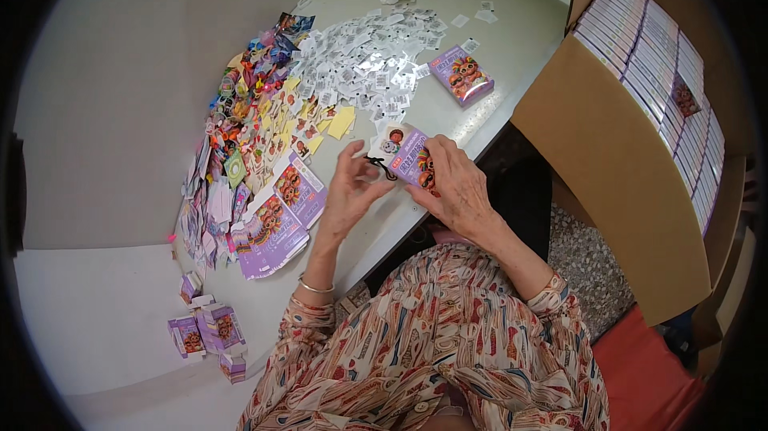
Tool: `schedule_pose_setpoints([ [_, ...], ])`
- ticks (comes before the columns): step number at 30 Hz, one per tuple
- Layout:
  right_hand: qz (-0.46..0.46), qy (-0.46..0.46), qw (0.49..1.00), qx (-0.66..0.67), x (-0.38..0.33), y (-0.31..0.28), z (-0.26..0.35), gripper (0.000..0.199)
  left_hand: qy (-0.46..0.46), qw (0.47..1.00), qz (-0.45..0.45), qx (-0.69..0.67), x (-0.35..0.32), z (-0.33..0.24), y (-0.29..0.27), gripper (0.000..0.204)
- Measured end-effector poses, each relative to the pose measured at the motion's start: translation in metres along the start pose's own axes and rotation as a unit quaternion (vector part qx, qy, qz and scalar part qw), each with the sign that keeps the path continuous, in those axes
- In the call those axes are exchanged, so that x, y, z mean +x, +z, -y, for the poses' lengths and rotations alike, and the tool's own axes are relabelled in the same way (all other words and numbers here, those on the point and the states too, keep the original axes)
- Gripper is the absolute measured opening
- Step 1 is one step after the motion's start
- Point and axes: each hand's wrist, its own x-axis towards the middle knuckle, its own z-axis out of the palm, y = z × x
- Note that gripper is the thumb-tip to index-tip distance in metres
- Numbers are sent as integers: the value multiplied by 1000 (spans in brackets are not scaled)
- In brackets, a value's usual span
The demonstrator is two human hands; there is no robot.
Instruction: The recorder is packaging small toy cards and instruction pamphlets into individual pink packets at a factory workstation.
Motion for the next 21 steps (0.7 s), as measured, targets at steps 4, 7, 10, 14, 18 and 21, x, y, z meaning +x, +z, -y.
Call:
schedule_pose_setpoints([
  [4, 1, -1, 1000, 1, 0, 2, 0, 72, -33, 990, 29, -138, 2, 10, 11, 47],
  [7, 2, 3, 1000, 3, -2, 3, -2, 72, -62, 987, 32, -145, 3, 4, 2, 34],
  [10, 5, 0, 1000, -10, -3, 4, -1, 72, -46, 992, -19, -114, 3, -7, -16, 23],
  [14, 9, -6, 1000, -26, -3, 6, 2, 72, 4, 995, -70, -77, 11, -36, -16, 14],
  [18, 18, -9, 1000, -14, -5, 8, 3, 72, 74, 990, -108, 48, 21, -36, -5, 16],
  [21, 14, -4, 1000, -14, -6, 8, 4, 74, 131, 969, -128, 164, 20, -42, 1, 17],
])
